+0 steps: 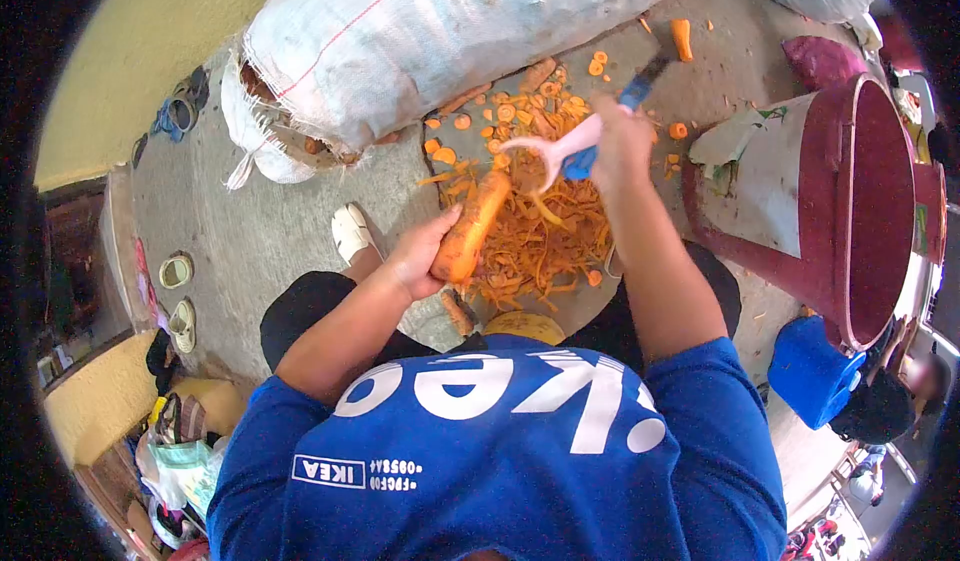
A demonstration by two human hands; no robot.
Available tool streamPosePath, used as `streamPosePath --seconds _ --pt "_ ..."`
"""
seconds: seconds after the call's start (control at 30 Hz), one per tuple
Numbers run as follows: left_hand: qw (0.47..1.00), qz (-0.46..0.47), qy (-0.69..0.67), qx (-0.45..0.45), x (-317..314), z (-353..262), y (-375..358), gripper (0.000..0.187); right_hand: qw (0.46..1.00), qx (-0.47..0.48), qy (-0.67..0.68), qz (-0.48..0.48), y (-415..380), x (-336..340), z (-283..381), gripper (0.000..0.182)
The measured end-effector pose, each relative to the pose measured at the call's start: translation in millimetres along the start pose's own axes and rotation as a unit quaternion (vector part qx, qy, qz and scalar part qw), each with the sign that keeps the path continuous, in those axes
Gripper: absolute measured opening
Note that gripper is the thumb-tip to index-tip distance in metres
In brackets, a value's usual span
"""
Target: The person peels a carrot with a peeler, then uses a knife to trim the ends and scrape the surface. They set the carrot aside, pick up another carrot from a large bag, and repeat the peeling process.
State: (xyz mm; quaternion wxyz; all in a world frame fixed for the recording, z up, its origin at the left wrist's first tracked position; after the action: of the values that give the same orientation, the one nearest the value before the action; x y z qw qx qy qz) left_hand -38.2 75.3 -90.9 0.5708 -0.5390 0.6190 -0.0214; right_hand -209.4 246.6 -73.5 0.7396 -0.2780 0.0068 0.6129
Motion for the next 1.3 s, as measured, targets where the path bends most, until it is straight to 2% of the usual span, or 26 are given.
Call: streamPosePath --seconds 0.07,0.1,0.17,0.23,0.33,0.4,0.43,0.47,0.57,0.67,0.8,0.9,1.07,1.23,1.3 --pt "1.000 0.018 -0.021 0.003 9 3 4 0.034 0.992 -0.093 0.002 0.081 -31 -31 -20 0.015" --pt "0.999 0.008 -0.042 -0.003 7 2 2 0.035 0.979 -0.120 0.018 0.162 -39 -42 -41 0.016" --pt "0.996 -0.010 -0.082 -0.014 -5 -1 0 0.035 0.965 -0.152 -0.023 0.211 -72 -64 -47 0.014" --pt "0.996 -0.008 -0.086 -0.003 -14 0 -2 0.036 0.957 -0.140 -0.066 0.246 -84 -74 -45 0.013" --pt "0.999 0.004 -0.031 0.009 -15 -1 -5 0.036 0.969 -0.140 -0.116 0.166 -49 -46 -48 0.013" --pt "1.000 -0.016 -0.010 0.001 -8 1 -4 0.036 0.997 -0.066 -0.035 -0.027 -7 -1 -23 0.014" --pt "1.000 -0.026 0.000 -0.003 -6 2 -4 0.035 0.994 0.031 -0.104 -0.005 7 6 9 0.012" --pt "1.000 -0.012 -0.001 -0.015 -12 2 -6 0.035 0.998 0.037 -0.049 -0.005 20 18 12 0.012" --pt "0.999 -0.030 -0.043 0.005 -12 0 -9 0.033 0.999 0.003 -0.034 0.010 -2 -2 12 0.012" --pt "0.998 -0.029 -0.044 0.019 -1 2 -5 0.034 0.993 -0.054 -0.028 0.099 -29 -35 -8 0.014" --pt "0.996 -0.011 -0.086 -0.018 4 1 3 0.035 0.972 -0.149 -0.002 0.184 -52 -54 -32 0.015" --pt "0.994 -0.006 -0.109 -0.010 -4 1 2 0.035 0.960 -0.171 -0.029 0.219 -75 -66 -47 0.015" --pt "0.992 -0.011 -0.128 0.005 -13 2 -1 0.034 0.963 -0.156 -0.074 0.209 -72 -61 -50 0.013" --pt "0.998 -0.002 -0.056 0.007 -5 4 1 0.034 0.966 -0.129 -0.130 0.180 -56 -49 -51 0.012" --pt "1.000 0.005 -0.025 0.008 -3 7 1 0.033 0.992 -0.092 -0.075 0.046 -18 -12 -39 0.011"
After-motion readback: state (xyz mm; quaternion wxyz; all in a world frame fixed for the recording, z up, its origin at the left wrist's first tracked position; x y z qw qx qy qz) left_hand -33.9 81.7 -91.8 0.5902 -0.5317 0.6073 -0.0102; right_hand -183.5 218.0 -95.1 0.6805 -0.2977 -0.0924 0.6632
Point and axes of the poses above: each hand's wrist, its own y-axis towards the middle knuckle, its own x-axis out of the back of the hand, z = x × y, the point moved 9 cm from there along y, towards the middle knuckle, and after that the axes turned 8 degrees about z, right-handed, at the moved point
